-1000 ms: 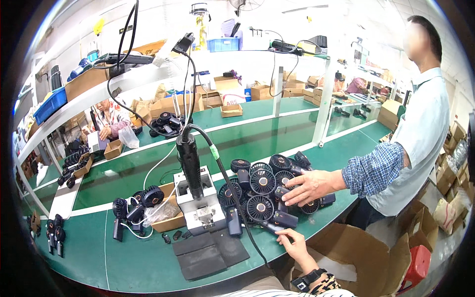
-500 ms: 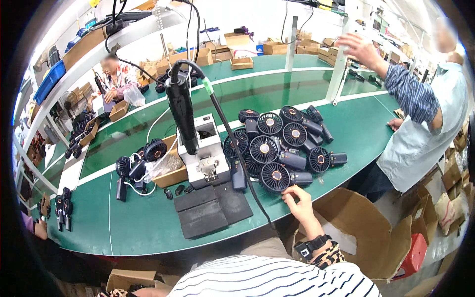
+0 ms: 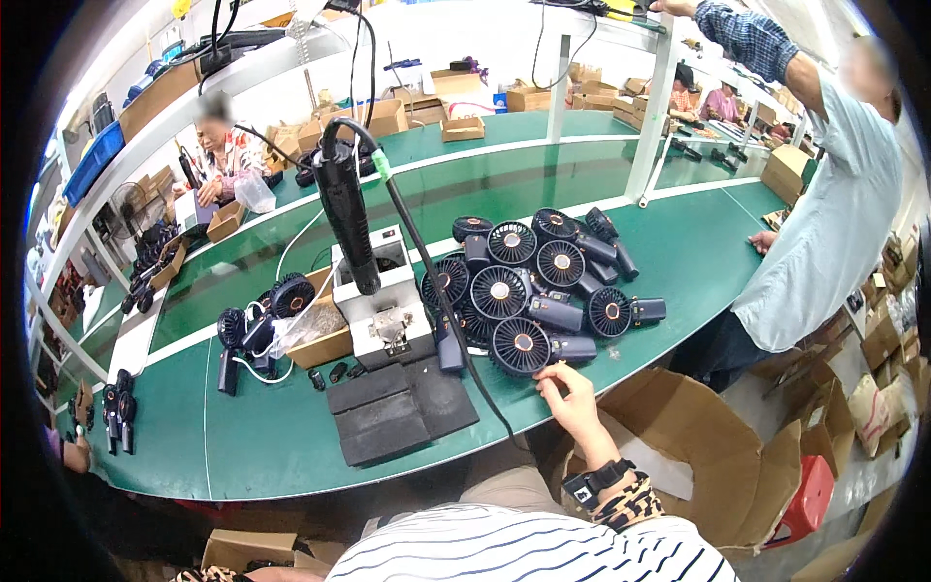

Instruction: The person tests handheld portable fans on a green workbench. They pick up each fan, place it on a black mat, and use a handheld device to apply a probe to the fan's surface. After testing, the person places the fan into a cardboard box. The process is repeated for multiple units.

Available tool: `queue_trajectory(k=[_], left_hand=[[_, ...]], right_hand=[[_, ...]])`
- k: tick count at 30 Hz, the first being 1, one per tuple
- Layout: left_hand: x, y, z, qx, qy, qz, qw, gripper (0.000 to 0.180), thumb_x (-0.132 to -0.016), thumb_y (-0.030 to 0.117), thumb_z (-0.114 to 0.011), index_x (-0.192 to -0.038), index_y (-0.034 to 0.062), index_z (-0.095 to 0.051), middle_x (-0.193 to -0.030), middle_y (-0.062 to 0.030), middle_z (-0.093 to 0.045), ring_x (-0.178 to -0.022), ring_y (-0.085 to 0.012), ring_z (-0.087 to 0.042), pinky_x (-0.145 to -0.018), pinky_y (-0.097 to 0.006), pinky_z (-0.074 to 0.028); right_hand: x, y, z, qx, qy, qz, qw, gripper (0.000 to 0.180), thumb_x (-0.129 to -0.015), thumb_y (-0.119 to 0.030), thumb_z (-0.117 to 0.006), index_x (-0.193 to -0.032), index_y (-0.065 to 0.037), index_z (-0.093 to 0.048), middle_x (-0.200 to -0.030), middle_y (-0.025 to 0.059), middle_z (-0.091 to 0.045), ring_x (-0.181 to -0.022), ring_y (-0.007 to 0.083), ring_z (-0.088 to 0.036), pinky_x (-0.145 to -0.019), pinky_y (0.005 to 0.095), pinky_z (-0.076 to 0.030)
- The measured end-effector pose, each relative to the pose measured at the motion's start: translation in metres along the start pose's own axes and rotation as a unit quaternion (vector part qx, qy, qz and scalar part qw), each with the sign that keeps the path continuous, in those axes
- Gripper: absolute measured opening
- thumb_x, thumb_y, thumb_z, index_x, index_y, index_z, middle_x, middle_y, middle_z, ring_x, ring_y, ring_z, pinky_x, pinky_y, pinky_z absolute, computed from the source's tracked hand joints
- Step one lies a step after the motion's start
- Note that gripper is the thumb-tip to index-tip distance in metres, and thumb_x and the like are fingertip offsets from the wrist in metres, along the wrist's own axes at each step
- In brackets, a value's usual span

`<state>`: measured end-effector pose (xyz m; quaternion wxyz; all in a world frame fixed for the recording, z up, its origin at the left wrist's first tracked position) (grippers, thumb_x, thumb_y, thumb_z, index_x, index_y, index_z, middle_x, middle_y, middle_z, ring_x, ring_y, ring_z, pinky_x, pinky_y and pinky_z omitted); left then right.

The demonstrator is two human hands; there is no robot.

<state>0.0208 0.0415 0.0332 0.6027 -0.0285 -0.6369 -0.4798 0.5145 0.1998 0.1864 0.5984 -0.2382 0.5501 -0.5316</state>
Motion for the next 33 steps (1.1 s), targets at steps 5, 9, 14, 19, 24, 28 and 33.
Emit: queue_trajectory(k=[5,9,14,19,24,28,33], left_hand=[[-0.026,0.036,0.015,0.019,0.085,-0.039,0.995,0.045,-0.088,0.035,-0.066,-0.117,0.0021,-0.053,-0.109,-0.0119,-0.058,-0.103,-0.0213,-0.051,-0.092,-0.034,-0.042],[-0.043,0.052,0.024,0.034,0.133,-0.065,0.988,0.043,-0.088,0.034,-0.065,-0.115,0.0021,-0.054,-0.107,-0.0116,-0.058,-0.101,-0.0209,-0.052,-0.091,-0.034,-0.042],[-0.050,0.052,0.028,0.054,0.176,-0.077,0.980,0.040,-0.089,0.033,-0.065,-0.113,0.0020,-0.055,-0.105,-0.0111,-0.059,-0.099,-0.0204,-0.053,-0.089,-0.034,-0.043],[-0.053,0.037,0.029,0.076,0.205,-0.080,0.973,0.038,-0.090,0.032,-0.064,-0.111,0.0020,-0.056,-0.102,-0.0107,-0.060,-0.097,-0.0198,-0.053,-0.088,-0.034,-0.043],[-0.052,0.019,0.027,0.100,0.232,-0.085,0.964,0.035,-0.090,0.031,-0.064,-0.109,0.0019,-0.056,-0.100,-0.0102,-0.060,-0.095,-0.0193,-0.054,-0.087,-0.033,-0.044],[-0.053,0.002,0.027,0.123,0.258,-0.088,0.954,0.033,-0.091,0.030,-0.063,-0.108,0.0019,-0.057,-0.098,-0.0098,-0.061,-0.093,-0.0189,-0.054,-0.086,-0.033,-0.044],[-0.062,-0.038,0.030,0.153,0.297,-0.091,0.938,0.031,-0.092,0.029,-0.062,-0.106,0.0018,-0.058,-0.096,-0.0094,-0.061,-0.091,-0.0184,-0.055,-0.085,-0.033,-0.045]], right_hand=[[-0.001,-0.001,-0.002,0.012,-0.012,0.010,1.000,0.010,-0.087,0.001,-0.058,-0.094,0.000,-0.063,-0.086,0.0066,-0.066,-0.075,0.0135,-0.066,-0.069,0.0258,-0.051],[-0.001,-0.003,-0.002,0.005,-0.024,0.007,1.000,0.011,-0.087,0.000,-0.057,-0.096,0.000,-0.064,-0.088,0.0071,-0.066,-0.077,0.0132,-0.065,-0.069,0.0254,-0.051],[-0.001,-0.002,-0.001,0.018,-0.025,0.020,0.999,0.011,-0.088,0.000,-0.057,-0.096,0.001,-0.064,-0.091,0.0083,-0.067,-0.077,0.0145,-0.066,-0.070,0.0257,-0.052],[0.000,-0.004,-0.001,0.011,-0.019,0.032,0.999,0.010,-0.087,0.000,-0.057,-0.096,0.001,-0.063,-0.091,0.0082,-0.067,-0.077,0.0144,-0.066,-0.070,0.0259,-0.052],[0.001,-0.004,-0.001,0.023,-0.012,0.039,0.999,0.011,-0.087,-0.001,-0.058,-0.096,0.000,-0.064,-0.090,0.0075,-0.067,-0.077,0.0142,-0.066,-0.069,0.0254,-0.051],[0.001,-0.001,-0.002,0.013,-0.009,0.034,0.999,0.010,-0.088,-0.001,-0.058,-0.096,-0.001,-0.064,-0.088,0.0062,-0.067,-0.077,0.0132,-0.066,-0.068,0.0249,-0.051],[-0.001,0.002,0.000,0.012,-0.008,0.020,1.000,0.009,-0.088,-0.001,-0.057,-0.095,-0.001,-0.063,-0.087,0.0052,-0.066,-0.075,0.0116,-0.064,-0.067,0.0243,-0.050]])
Point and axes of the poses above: each hand's wrist, its own x-axis away from the middle knuckle, its own z-axis out of the back of the hand, y = z × x, the point moved 8 cm from there along -x, towards the middle knuckle
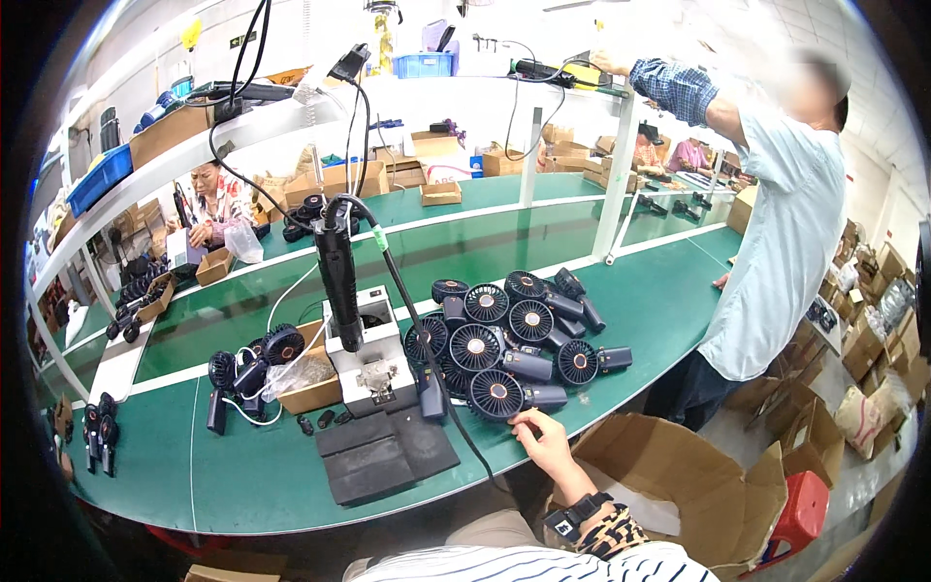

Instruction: The person tests handheld portable fans on a green workbench. They pick up each fan, place it on a black mat, and use a handheld device to apply a probe to the fan's surface. After testing, the person places the fan into a cardboard box. The process is repeated for multiple units.

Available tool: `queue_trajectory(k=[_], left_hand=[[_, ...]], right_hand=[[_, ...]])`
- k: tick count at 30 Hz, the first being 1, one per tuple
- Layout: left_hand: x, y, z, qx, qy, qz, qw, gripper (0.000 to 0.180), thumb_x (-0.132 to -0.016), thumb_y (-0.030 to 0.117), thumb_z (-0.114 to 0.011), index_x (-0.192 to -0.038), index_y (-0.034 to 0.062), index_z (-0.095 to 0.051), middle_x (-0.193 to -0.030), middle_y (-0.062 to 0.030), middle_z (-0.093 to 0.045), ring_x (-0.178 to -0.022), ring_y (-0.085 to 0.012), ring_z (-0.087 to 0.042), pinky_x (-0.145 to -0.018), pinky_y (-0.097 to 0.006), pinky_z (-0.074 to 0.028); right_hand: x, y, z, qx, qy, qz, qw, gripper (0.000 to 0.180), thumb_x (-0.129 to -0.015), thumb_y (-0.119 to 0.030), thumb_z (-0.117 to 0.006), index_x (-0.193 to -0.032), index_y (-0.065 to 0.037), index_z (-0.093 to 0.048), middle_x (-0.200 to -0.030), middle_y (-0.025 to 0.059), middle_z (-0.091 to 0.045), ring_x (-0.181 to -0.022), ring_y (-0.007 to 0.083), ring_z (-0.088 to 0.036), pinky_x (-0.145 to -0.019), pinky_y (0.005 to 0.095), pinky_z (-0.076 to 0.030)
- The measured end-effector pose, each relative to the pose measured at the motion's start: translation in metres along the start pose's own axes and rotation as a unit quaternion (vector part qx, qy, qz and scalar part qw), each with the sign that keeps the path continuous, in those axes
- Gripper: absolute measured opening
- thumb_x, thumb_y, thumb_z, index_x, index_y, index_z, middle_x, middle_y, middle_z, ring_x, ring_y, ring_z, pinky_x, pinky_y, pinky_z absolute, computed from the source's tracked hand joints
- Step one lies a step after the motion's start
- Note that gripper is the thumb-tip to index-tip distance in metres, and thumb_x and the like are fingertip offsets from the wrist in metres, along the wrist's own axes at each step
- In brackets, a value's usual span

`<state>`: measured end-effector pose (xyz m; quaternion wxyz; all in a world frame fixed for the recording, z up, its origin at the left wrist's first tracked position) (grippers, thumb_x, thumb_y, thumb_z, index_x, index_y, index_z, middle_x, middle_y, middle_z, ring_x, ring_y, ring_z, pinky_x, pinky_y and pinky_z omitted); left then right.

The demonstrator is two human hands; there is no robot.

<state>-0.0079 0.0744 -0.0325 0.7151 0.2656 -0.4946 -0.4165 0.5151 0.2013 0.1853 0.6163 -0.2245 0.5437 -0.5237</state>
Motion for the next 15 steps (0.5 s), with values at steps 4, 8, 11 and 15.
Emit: queue_trajectory(k=[4,8,11,15], left_hand=[[0.001,-0.060,0.013,0.032,0.053,-0.013,0.998,0.029,-0.092,0.028,-0.062,-0.104,0.0018,-0.059,-0.094,-0.0090,-0.062,-0.090,-0.0180,-0.055,-0.084,-0.033,-0.045],[-0.006,-0.203,0.025,0.062,0.094,-0.098,0.989,0.028,-0.093,0.028,-0.061,-0.103,0.0018,-0.059,-0.092,-0.0087,-0.062,-0.088,-0.0175,-0.056,-0.083,-0.033,-0.046],[0.031,-0.208,0.014,0.135,0.164,-0.067,0.975,0.016,-0.091,0.017,-0.061,-0.087,0.0034,-0.056,-0.077,-0.0011,-0.054,-0.074,-0.0095,-0.048,-0.069,-0.026,-0.042],[0.098,-0.159,0.015,0.170,0.204,0.011,0.964,0.017,-0.090,0.012,-0.062,-0.078,0.0040,-0.053,-0.069,0.0026,-0.049,-0.067,-0.0057,-0.044,-0.062,-0.022,-0.040]], right_hand=[[0.000,-0.005,-0.003,0.003,0.000,0.002,1.000,0.009,-0.088,-0.002,-0.058,-0.095,-0.001,-0.063,-0.083,0.0048,-0.065,-0.074,0.0111,-0.063,-0.066,0.0242,-0.049],[-0.001,-0.001,-0.003,0.010,0.001,-0.008,1.000,0.009,-0.088,-0.001,-0.057,-0.094,-0.001,-0.064,-0.080,0.0049,-0.065,-0.073,0.0105,-0.062,-0.066,0.0245,-0.049],[0.000,0.016,-0.003,-0.002,0.008,-0.004,1.000,0.010,-0.088,0.000,-0.056,-0.094,-0.001,-0.063,-0.083,0.0053,-0.065,-0.073,0.0106,-0.062,-0.068,0.0243,-0.049],[0.002,0.009,-0.003,-0.019,0.015,-0.019,1.000,0.009,-0.088,0.002,-0.055,-0.093,0.000,-0.063,-0.082,0.0042,-0.064,-0.071,0.0092,-0.061,-0.067,0.0236,-0.048]])
Point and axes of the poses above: each hand's wrist, its own x-axis away from the middle knuckle, its own z-axis out of the back of the hand, y = z × x, the point moved 8 cm from there along -x, towards the middle knuckle
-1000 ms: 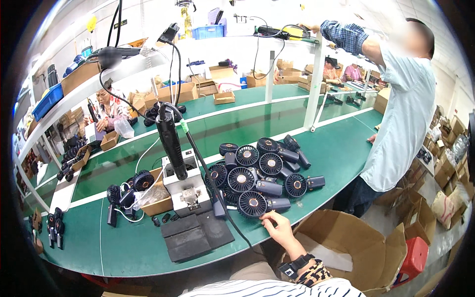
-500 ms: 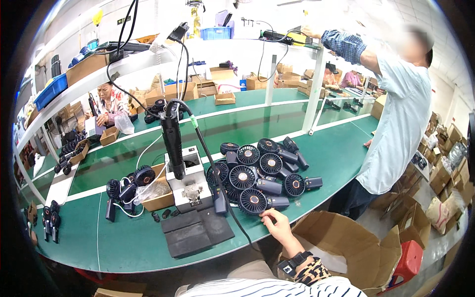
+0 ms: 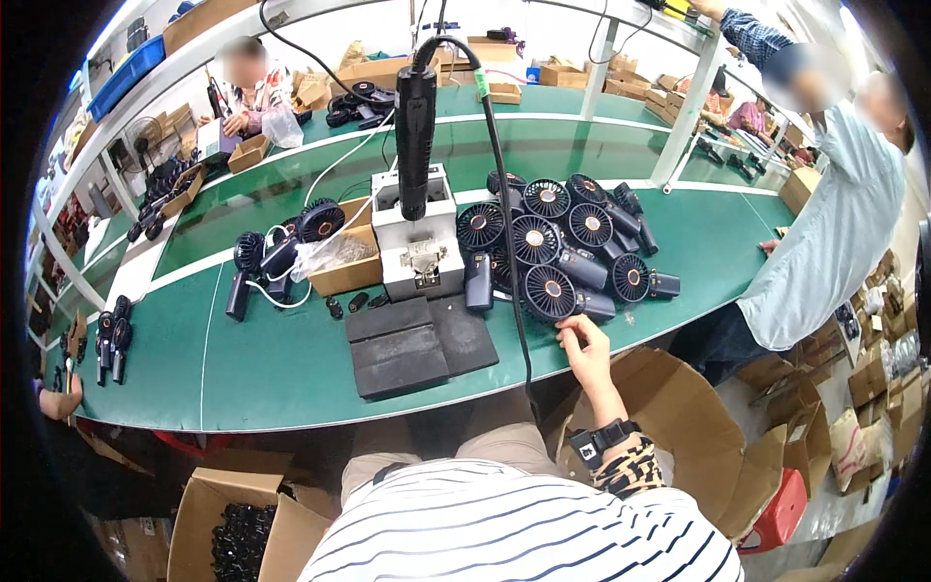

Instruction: The person tests handheld portable fans on a green workbench. They pick up each fan, place it on a black mat, and use a handheld device to apply a probe to the fan's surface. After testing, the person places the fan into a cardboard box. The process is repeated for multiple units.

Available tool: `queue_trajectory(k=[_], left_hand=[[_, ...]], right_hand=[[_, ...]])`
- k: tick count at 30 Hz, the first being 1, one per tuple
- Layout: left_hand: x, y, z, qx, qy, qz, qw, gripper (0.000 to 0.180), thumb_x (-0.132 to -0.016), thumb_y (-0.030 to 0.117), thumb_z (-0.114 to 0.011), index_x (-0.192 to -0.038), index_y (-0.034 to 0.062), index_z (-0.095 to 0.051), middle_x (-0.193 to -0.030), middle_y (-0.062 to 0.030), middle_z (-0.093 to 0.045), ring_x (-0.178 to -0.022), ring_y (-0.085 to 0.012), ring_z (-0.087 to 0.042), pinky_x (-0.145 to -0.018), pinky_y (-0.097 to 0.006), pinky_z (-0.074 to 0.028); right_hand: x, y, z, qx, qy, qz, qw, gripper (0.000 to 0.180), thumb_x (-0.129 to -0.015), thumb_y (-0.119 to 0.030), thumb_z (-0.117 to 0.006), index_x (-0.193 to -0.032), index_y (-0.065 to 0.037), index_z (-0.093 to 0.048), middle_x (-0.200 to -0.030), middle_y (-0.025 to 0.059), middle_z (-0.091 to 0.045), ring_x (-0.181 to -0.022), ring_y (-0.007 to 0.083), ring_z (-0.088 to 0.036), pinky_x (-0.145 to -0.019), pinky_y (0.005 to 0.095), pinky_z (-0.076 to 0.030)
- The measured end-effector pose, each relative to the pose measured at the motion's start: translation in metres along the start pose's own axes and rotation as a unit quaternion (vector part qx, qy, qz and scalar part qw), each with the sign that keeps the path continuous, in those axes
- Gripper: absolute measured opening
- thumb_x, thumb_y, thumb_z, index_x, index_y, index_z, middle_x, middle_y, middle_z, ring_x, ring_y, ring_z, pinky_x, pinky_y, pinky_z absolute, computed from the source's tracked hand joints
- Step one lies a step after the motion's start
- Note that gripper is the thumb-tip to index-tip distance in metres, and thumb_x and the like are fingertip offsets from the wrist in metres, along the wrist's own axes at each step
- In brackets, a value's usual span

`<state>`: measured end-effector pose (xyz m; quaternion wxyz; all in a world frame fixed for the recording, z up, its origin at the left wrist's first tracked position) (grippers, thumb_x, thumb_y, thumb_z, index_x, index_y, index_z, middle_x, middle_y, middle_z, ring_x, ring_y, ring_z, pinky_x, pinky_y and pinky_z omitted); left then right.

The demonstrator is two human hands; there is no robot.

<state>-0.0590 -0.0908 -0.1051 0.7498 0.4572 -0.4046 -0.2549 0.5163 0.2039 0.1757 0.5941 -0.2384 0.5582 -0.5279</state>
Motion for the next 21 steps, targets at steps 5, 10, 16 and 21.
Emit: queue_trajectory(k=[5,10,16,21], left_hand=[[0.041,-0.008,0.021,-0.001,-0.009,0.017,1.000,0.018,-0.090,0.011,-0.062,-0.077,0.0035,-0.053,-0.067,0.0026,-0.049,-0.066,-0.0059,-0.044,-0.062,-0.023,-0.040],[0.044,0.059,0.027,-0.033,-0.011,-0.037,0.999,0.021,-0.089,0.011,-0.063,-0.074,0.0028,-0.052,-0.065,0.0023,-0.048,-0.065,-0.0062,-0.044,-0.060,-0.023,-0.039],[-0.010,0.030,-0.003,-0.098,0.002,-0.104,0.990,0.035,-0.093,0.019,-0.064,-0.067,0.0024,-0.047,-0.061,0.0020,-0.045,-0.062,-0.0064,-0.039,-0.055,-0.025,-0.036],[-0.023,-0.113,0.036,-0.092,-0.014,0.040,0.995,0.033,-0.097,0.025,-0.058,-0.073,0.0040,-0.048,-0.062,0.0021,-0.039,-0.059,-0.0068,-0.036,-0.053,-0.025,-0.033]], right_hand=[[-0.003,-0.004,-0.003,0.018,0.006,0.014,1.000,0.008,-0.089,0.001,-0.056,-0.093,0.000,-0.063,-0.078,0.0030,-0.062,-0.070,0.0084,-0.059,-0.065,0.0226,-0.047],[-0.002,-0.001,-0.001,0.021,-0.010,0.013,1.000,0.008,-0.089,0.000,-0.055,-0.093,0.000,-0.062,-0.078,0.0024,-0.062,-0.069,0.0080,-0.058,-0.064,0.0224,-0.046],[-0.002,0.003,-0.005,0.024,-0.006,-0.005,1.000,0.008,-0.089,-0.001,-0.055,-0.093,0.000,-0.062,-0.078,0.0031,-0.062,-0.069,0.0083,-0.059,-0.064,0.0230,-0.047],[-0.002,-0.001,-0.003,0.025,-0.008,-0.007,1.000,0.008,-0.090,-0.001,-0.054,-0.093,-0.001,-0.062,-0.081,0.0029,-0.063,-0.069,0.0080,-0.059,-0.065,0.0225,-0.047]])
Point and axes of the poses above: each hand's wrist, its own x-axis away from the middle knuckle, its own z-axis out of the back of the hand, y = z × x, the point moved 8 cm from there along -x, towards the middle knuckle
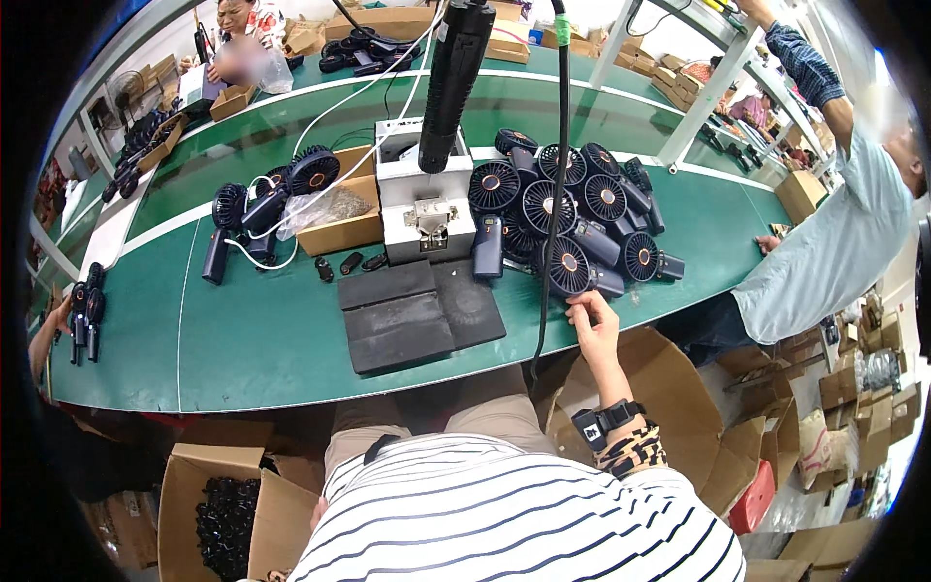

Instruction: The person tests handheld portable fans on a green workbench. They pick up each fan, place it on a black mat, and use a handheld device to apply a probe to the fan's surface. After testing, the person places the fan into a cardboard box. The process is repeated for multiple units.

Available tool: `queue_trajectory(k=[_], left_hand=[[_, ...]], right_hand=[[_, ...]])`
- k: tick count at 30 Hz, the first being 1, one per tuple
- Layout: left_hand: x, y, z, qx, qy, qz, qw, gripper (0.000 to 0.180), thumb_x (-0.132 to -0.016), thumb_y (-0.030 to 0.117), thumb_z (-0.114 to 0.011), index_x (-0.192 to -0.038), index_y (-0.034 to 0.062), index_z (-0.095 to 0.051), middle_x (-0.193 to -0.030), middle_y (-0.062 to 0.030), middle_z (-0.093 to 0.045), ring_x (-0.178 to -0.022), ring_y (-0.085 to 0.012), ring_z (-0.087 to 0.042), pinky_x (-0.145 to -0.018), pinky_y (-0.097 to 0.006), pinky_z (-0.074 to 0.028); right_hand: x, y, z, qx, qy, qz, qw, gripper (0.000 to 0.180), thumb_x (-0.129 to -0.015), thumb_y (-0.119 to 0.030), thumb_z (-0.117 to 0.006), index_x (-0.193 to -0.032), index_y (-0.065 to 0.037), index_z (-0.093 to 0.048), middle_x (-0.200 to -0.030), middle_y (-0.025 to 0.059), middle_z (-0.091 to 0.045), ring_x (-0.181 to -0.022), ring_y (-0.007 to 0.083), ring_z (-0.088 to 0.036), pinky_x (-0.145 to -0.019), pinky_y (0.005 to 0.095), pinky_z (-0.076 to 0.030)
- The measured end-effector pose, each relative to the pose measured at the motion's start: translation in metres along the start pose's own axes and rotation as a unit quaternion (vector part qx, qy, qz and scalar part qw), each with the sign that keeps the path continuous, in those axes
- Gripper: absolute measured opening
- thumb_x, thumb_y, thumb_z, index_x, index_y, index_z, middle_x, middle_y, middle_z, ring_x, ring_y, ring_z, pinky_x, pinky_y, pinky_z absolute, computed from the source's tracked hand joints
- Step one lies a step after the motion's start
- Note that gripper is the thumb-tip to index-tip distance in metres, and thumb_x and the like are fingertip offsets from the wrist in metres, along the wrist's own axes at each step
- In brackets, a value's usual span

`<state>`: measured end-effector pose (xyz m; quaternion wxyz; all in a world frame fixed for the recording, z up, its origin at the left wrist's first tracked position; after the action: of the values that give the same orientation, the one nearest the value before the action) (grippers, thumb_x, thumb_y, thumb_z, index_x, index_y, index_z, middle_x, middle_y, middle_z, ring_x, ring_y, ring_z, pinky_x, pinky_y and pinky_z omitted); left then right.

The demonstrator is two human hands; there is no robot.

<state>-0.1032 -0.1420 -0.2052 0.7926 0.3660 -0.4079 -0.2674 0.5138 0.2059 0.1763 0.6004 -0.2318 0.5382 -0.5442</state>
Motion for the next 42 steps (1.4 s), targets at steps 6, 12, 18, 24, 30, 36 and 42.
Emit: queue_trajectory(k=[6,12,18,24,30,36,42], left_hand=[[0.031,-0.016,0.024,0.047,0.088,0.101,0.990,0.027,-0.100,0.026,-0.053,-0.082,0.0057,-0.049,-0.065,0.0028,-0.039,-0.059,-0.0063,-0.036,-0.053,-0.023,-0.033],[0.032,0.209,0.031,0.125,0.082,-0.109,0.983,0.020,-0.102,0.025,-0.049,-0.092,0.0075,-0.050,-0.069,0.0036,-0.040,-0.059,-0.0049,-0.038,-0.053,-0.021,-0.034],[0.071,0.457,-0.039,0.115,-0.120,-0.356,0.920,0.004,-0.096,0.005,-0.052,-0.096,0.0022,-0.054,-0.075,-0.0007,-0.051,-0.063,-0.0075,-0.049,-0.059,-0.022,-0.041],[0.086,0.572,-0.123,0.102,-0.285,-0.438,0.846,0.018,-0.092,0.005,-0.058,-0.109,-0.0007,-0.055,-0.092,-0.0094,-0.065,-0.079,-0.0142,-0.063,-0.074,-0.028,-0.051],[0.099,0.625,-0.214,0.085,-0.401,-0.441,0.799,0.048,-0.093,0.008,-0.060,-0.136,0.0063,-0.041,-0.127,-0.0151,-0.056,-0.118,-0.0224,-0.055,-0.101,-0.035,-0.043],[0.110,0.607,-0.286,0.095,-0.510,-0.362,0.774,0.064,-0.090,0.017,-0.067,-0.144,0.0061,-0.033,-0.134,-0.0176,-0.049,-0.126,-0.0238,-0.048,-0.107,-0.039,-0.038],[0.102,0.596,-0.272,0.109,-0.556,-0.247,0.787,0.048,-0.089,0.017,-0.069,-0.130,0.0050,-0.049,-0.096,-0.0036,-0.060,-0.073,-0.0109,-0.062,-0.056,-0.024,-0.055]], right_hand=[[0.002,-0.015,0.028,-0.068,0.101,0.016,0.992,0.007,-0.092,0.000,-0.054,-0.096,-0.001,-0.060,-0.087,0.0036,-0.060,-0.074,0.0094,-0.058,-0.068,0.0231,-0.048],[-0.025,-0.106,-0.017,0.314,-0.097,0.168,0.930,0.086,-0.066,-0.014,-0.080,-0.142,-0.014,-0.041,-0.140,0.0122,-0.042,-0.130,0.0315,-0.039,-0.106,0.0420,-0.033],[-0.028,-0.103,-0.023,0.392,-0.069,0.221,0.891,0.083,-0.061,-0.004,-0.076,-0.138,-0.011,-0.045,-0.133,0.0107,-0.051,-0.120,0.0299,-0.050,-0.099,0.0408,-0.042],[-0.048,-0.156,0.023,0.194,0.063,0.174,0.964,0.069,-0.071,-0.003,-0.072,-0.133,-0.001,-0.044,-0.121,0.0151,-0.058,-0.109,0.0246,-0.059,-0.097,0.0343,-0.045],[-0.074,-0.118,0.030,-0.259,0.077,0.047,0.962,0.054,-0.086,-0.014,-0.065,-0.134,-0.003,-0.043,-0.123,0.0073,-0.056,-0.111,0.0161,-0.055,-0.097,0.0324,-0.046],[-0.057,-0.075,-0.042,-0.447,0.014,-0.070,0.892,0.046,-0.086,-0.015,-0.061,-0.129,-0.006,-0.048,-0.119,0.0051,-0.059,-0.110,0.0191,-0.058,-0.095,0.0371,-0.047],[-0.046,-0.102,-0.037,-0.043,0.000,0.123,0.991,0.070,-0.083,-0.030,-0.073,-0.139,-0.004,-0.042,-0.135,0.0119,-0.049,-0.125,0.0238,-0.045,-0.106,0.0363,-0.034]])
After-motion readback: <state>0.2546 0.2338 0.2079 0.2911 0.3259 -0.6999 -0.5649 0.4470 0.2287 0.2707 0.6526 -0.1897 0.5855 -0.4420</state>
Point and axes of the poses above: each hand's wrist, its own x-axis away from the middle knuckle, its own z-axis out of the back of the hand, y = z × x, the point moved 8 cm from there along -x, towards the middle knuckle
